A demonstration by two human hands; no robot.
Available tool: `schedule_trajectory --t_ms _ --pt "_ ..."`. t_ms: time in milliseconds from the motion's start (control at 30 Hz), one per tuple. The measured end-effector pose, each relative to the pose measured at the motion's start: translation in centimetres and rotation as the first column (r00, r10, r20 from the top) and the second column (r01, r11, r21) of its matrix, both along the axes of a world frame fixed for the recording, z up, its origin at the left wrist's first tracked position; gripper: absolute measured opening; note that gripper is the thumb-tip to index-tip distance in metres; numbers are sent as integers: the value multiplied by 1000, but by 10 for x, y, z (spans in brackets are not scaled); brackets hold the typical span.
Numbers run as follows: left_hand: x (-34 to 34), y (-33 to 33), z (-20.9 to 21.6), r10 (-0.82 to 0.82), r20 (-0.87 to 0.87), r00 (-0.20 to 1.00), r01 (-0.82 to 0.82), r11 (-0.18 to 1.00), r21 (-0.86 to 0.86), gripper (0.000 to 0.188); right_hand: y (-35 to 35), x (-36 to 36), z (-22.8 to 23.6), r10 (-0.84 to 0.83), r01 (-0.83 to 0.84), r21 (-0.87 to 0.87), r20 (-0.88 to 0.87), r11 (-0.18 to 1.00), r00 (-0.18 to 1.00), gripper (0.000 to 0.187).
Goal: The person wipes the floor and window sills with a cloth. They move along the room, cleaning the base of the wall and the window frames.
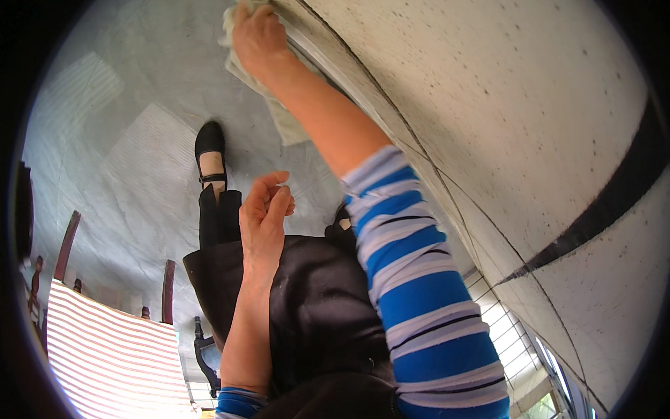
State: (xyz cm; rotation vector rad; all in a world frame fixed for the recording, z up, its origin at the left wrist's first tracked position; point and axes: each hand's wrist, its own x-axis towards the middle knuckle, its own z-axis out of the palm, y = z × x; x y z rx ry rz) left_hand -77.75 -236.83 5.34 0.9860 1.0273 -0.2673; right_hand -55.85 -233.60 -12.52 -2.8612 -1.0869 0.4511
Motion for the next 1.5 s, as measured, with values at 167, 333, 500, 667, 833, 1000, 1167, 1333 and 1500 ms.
schedule_trajectory --t_ms 167,333,500,667,833,1000,1167,1333,1500 --pt "5 9 2 -36 -20 999 35 999 -39 23 1 7 -28 -242 228 -100 -155 968 958 43" --pt "6 10 2 -76 -36 996 75 997 -13 24 -81 -18 -48 -226 222 -46 -179 974 957 42" --pt "10 8 3 -52 -26 998 51 998 -31 24 -243 -81 -8 -167 93 -380 -166 920 972 44" --pt "12 11 7 -59 -43 997 56 995 -77 25 -260 -95 33 -400 247 -419 -331 874 855 76" --pt "8 9 4 -70 -50 996 69 997 -40 25 -98 -41 19 -230 209 -99 -346 973 910 77" --pt "4 0 -1 -64 -33 997 63 998 -33 24 -54 -4 -9 -211 188 -114 -249 975 945 49" --pt "4 2 0 -31 -22 999 30 998 -48 24 -164 -42 -35 -305 245 -210 -333 946 892 40" --pt "7 8 3 -36 -15 999 36 998 -46 26 -349 -124 26 -631 373 -649 -216 663 746 39" --pt "15 11 4 18 -15 1000 -19 998 -68 25 -342 -144 77 -243 88 -404 -349 910 905 30"
